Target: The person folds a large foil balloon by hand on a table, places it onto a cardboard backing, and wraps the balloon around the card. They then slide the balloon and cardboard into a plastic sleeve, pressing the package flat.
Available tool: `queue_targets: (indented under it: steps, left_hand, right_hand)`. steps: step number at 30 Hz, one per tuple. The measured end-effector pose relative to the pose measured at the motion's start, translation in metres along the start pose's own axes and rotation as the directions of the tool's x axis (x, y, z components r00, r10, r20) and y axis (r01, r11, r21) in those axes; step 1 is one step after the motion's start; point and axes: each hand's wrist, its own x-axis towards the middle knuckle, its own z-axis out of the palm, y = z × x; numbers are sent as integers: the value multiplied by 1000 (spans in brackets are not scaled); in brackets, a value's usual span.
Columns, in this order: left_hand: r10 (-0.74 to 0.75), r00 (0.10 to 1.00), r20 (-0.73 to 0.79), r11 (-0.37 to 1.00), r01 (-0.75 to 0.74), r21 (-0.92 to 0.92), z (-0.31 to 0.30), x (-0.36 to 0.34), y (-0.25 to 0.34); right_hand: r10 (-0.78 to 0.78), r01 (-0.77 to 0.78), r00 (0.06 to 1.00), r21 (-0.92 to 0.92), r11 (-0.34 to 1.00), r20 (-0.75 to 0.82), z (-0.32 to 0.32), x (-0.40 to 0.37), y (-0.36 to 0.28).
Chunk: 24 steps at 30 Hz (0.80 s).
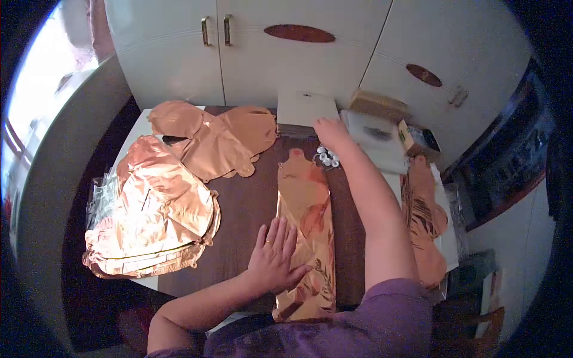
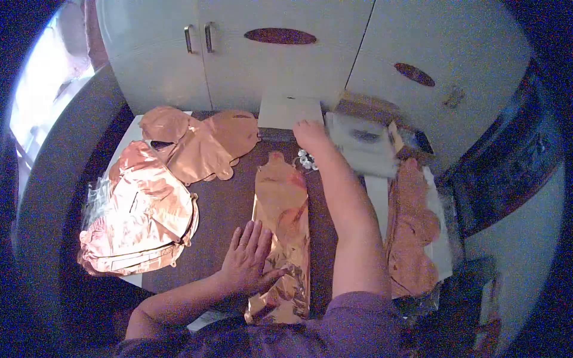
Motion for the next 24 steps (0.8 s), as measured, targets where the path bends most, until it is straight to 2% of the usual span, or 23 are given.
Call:
queue_targets:
  steps: [2, 5, 8, 17, 20, 23, 24]
  left_hand:
    - [-14, 999, 32, 1000, 14, -1, -6, 2, 2]
    - [-9, 998, 65, 999, 11, -30, -5, 2, 1]
    - [-7, 997, 73, 999, 10, -43, -5, 2, 0]
    - [-1, 999, 49, 999, 3, -37, -4, 2, 1]
    - [-13, 998, 55, 999, 15, -34, -6, 2, 3]
    - [-16, 999, 52, 999, 17, -27, -6, 1, 3]
    - [-17, 999, 50, 1000, 18, -24, -5, 2, 3]
  right_hand:
    - [-73, 69, 995, -67, 995, -65, 3, -3, 2]
    - [-14, 24, 977, 46, 999, -214, -10, -13, -7]
    - [-139, 117, 965, -110, 987, -224, 7, -4, 0]
    - [-343, 268, 864, -240, 933, -368, -13, -9, 1]
    - [-342, 235, 817, -274, 933, -464, -7, -4, 2]
    - [-291, 200, 840, -236, 951, -458, -13, -5, 6]
    - [-252, 163, 793, -205, 965, -555, -19, -5, 6]
